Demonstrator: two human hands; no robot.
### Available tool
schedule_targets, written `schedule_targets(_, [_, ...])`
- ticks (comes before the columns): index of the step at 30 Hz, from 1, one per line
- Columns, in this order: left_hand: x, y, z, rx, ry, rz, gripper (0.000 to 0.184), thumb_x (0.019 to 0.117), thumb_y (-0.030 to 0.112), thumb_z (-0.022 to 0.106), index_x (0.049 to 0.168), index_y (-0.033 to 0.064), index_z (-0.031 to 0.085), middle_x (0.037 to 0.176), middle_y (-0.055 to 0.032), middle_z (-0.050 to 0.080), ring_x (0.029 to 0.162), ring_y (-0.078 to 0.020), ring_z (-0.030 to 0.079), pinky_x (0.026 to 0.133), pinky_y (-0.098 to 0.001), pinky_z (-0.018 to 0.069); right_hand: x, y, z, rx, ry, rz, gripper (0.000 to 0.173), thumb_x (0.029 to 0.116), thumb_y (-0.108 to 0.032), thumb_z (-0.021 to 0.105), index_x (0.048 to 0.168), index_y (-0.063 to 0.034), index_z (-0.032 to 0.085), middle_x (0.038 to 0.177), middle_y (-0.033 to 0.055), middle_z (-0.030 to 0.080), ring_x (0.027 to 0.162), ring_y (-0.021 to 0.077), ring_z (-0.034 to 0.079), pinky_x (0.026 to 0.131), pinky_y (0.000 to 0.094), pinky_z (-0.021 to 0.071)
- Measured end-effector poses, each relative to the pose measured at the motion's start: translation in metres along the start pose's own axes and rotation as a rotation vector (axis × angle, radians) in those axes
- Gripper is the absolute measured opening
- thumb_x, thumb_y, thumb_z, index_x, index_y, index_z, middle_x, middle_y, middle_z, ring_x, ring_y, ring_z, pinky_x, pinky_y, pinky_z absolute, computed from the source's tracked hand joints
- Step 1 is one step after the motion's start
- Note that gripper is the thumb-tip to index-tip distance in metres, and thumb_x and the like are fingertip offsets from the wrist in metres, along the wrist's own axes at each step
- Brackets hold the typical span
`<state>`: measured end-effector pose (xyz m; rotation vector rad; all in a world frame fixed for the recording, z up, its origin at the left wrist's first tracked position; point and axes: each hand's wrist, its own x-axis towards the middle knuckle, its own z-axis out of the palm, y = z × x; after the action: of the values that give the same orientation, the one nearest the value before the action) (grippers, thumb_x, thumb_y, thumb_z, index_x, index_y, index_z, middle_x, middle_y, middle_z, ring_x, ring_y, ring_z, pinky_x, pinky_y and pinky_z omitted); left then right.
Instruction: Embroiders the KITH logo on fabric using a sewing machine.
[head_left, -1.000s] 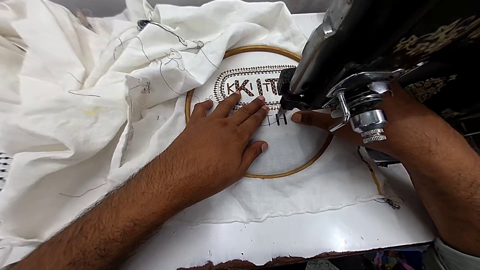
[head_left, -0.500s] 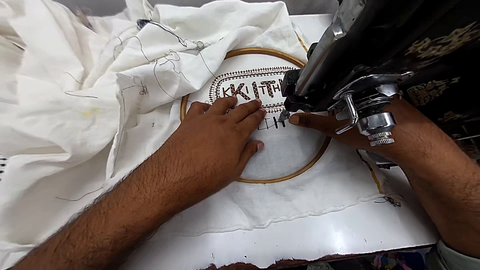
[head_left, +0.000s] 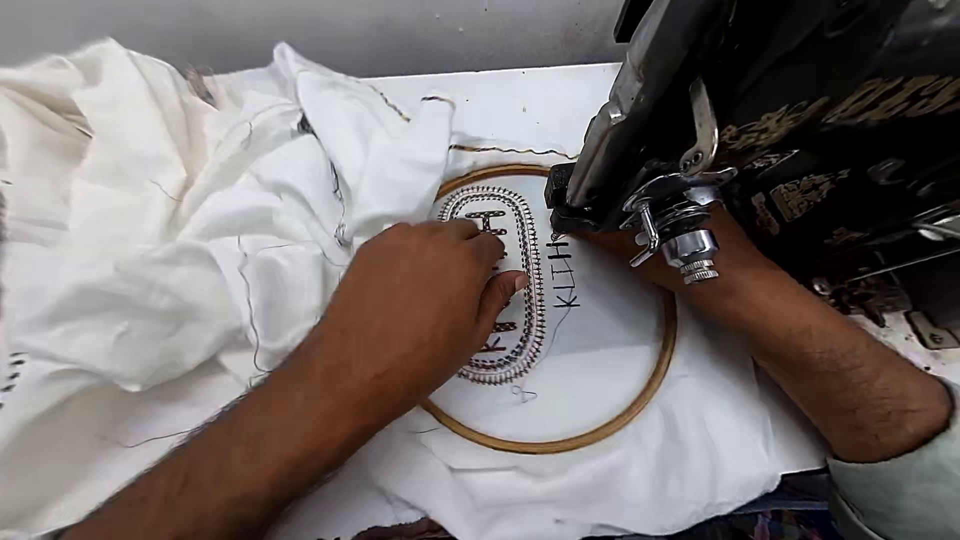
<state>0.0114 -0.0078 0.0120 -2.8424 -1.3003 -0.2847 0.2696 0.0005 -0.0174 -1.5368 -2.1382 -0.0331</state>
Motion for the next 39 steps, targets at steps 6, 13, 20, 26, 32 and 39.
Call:
schedule_targets(6, [0.001, -0.004, 0.021, -0.024, -0.157, 0.049, 0.067, 0.1067, 0.057, 0.029, 0.156, 0.0145, 0.046, 0.163, -0.0051, 0.042, 0.151, -0.0337, 0.038, 0.115, -0.0633, 0.0344, 0.01, -0.02, -0.04, 0.018, -0.17, 0.282, 0.032, 0.0969, -0.012, 0.067, 0.105, 0.0187, 0.063, 0.107, 0.0389, 0.064, 0.104, 0.0516, 0.062, 0.09, 0.0643, 0.0446])
schedule_targets(13, [-0.006, -0.003, 0.014, -0.011, -0.223, 0.016, 0.068, 0.106, 0.057, 0.028, 0.159, 0.017, 0.042, 0.165, -0.0026, 0.038, 0.153, -0.0327, 0.034, 0.115, -0.0645, 0.0347, 0.004, -0.013, -0.024, 0.088, -0.063, 0.232, 0.018, 0.0935, -0.008, 0.068, 0.095, 0.01, 0.065, 0.089, 0.0247, 0.065, 0.083, 0.032, 0.064, 0.078, 0.0495, 0.0487])
schedule_targets(20, [-0.005, -0.004, 0.014, 0.006, -0.234, 0.003, 0.07, 0.1056, 0.06, 0.025, 0.16, 0.0181, 0.041, 0.166, -0.002, 0.037, 0.153, -0.0323, 0.033, 0.115, -0.0633, 0.035, 0.002, -0.01, -0.02, 0.024, -0.034, 0.178, 0.024, 0.0932, -0.012, 0.066, 0.092, 0.0113, 0.065, 0.089, 0.0279, 0.066, 0.085, 0.0375, 0.065, 0.078, 0.0519, 0.0488])
schedule_targets(26, [-0.005, -0.004, 0.014, 0.006, -0.227, 0.007, 0.07, 0.1056, 0.059, 0.025, 0.159, 0.0169, 0.042, 0.165, -0.0027, 0.038, 0.153, -0.0318, 0.034, 0.115, -0.0641, 0.0343, 0.002, -0.015, -0.024, 0.004, -0.076, 0.205, 0.021, 0.0938, -0.006, 0.066, 0.093, 0.0141, 0.064, 0.092, 0.0317, 0.066, 0.089, 0.0422, 0.065, 0.081, 0.0549, 0.049])
schedule_targets(32, [-0.006, -0.003, 0.013, 0.01, -0.232, 0.012, 0.068, 0.1056, 0.057, 0.027, 0.159, 0.0171, 0.041, 0.166, -0.0019, 0.038, 0.153, -0.0322, 0.034, 0.115, -0.0646, 0.0349, 0.004, -0.009, -0.021, 0.042, -0.039, 0.159, 0.023, 0.0927, -0.012, 0.067, 0.099, 0.0099, 0.067, 0.094, 0.0279, 0.067, 0.089, 0.0375, 0.066, 0.081, 0.0525, 0.0496])
schedule_targets(39, [-0.007, -0.002, 0.013, 0.005, -0.235, 0.016, 0.069, 0.1055, 0.058, 0.027, 0.159, 0.0172, 0.042, 0.166, -0.0021, 0.037, 0.153, -0.0326, 0.033, 0.115, -0.0644, 0.0345, 0.002, -0.012, -0.023, 0.058, -0.047, 0.174, 0.021, 0.0925, -0.011, 0.066, 0.098, 0.0096, 0.066, 0.093, 0.0264, 0.066, 0.088, 0.0355, 0.065, 0.08, 0.0515, 0.0493])
